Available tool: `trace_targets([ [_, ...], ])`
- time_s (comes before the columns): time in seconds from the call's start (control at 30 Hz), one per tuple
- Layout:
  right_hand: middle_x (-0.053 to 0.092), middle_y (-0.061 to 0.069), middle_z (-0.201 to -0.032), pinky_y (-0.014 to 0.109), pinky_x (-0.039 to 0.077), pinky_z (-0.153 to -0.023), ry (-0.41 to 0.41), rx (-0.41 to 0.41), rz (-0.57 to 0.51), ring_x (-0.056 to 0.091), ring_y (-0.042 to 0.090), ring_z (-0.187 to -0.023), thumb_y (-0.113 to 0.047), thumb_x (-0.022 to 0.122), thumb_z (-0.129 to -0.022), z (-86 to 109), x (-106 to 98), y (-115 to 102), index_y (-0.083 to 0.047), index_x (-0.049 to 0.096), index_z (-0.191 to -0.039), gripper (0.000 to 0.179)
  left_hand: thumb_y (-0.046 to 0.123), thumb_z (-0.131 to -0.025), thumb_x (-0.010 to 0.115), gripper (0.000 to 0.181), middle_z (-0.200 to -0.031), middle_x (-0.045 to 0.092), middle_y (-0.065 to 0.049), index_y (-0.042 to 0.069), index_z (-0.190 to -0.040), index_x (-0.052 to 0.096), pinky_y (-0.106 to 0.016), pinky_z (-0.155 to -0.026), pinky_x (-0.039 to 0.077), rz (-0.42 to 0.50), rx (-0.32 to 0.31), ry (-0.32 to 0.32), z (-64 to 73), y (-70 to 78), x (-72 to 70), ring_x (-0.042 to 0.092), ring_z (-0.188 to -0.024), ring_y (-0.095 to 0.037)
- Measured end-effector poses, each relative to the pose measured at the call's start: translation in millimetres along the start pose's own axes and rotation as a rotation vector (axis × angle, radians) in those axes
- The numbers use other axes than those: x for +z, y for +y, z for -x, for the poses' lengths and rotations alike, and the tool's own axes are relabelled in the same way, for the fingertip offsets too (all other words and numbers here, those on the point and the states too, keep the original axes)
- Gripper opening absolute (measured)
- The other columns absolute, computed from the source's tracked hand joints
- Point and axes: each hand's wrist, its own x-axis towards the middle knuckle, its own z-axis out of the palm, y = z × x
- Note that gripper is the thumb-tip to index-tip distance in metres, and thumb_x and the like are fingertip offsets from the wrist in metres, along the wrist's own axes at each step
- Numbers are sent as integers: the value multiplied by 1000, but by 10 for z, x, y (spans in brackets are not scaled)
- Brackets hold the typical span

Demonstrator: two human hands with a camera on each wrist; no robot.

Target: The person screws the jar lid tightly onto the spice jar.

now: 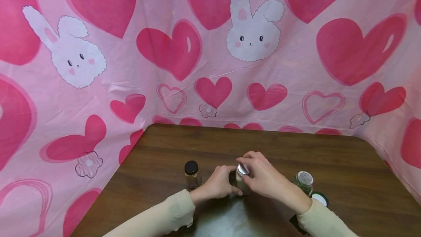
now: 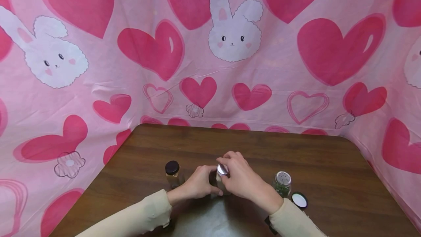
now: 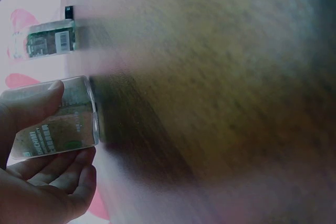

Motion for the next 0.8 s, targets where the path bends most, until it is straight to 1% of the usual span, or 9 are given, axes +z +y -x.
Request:
trace_targets([
  [0.17, 65, 6, -117, 34, 52, -80, -3, 2, -7, 55, 22, -103, -2, 82, -84, 0, 4, 13, 1, 73, -126, 43, 18, -72, 101, 56, -108, 72, 12, 13, -120, 74, -26, -90, 52, 1, 0, -3, 4, 10, -3, 63, -99, -3],
  [0.4, 66, 6, -115, 37, 53, -81, 11, -1, 9, 57, 23, -102, -2, 82, -84, 1, 13, 43, 2, 74, -124, 41, 17, -72, 100, 55, -108, 73, 12, 12, -120, 74, -25, -87, 52, 0, 25, -2, 1, 11, -7, 64, -97, -2],
  [0.67, 66, 5, -114, 40, 53, -83, 18, 5, 13, 59, 24, -103, -3, 84, -84, 5, 18, 51, 1, 74, -124, 42, 17, -72, 100, 54, -107, 72, 13, 13, -120, 74, -24, -85, 52, 6, 23, -8, -4, 7, -3, 63, -95, -1],
  [0.8, 67, 5, -116, 40, 53, -84, 26, 1, 6, 58, 24, -105, -5, 85, -84, 23, 22, 60, 1, 72, -128, 46, 17, -73, 100, 54, -106, 72, 13, 13, -119, 74, -24, -84, 52, 1, 34, -9, 0, 5, 0, 62, -94, -1],
])
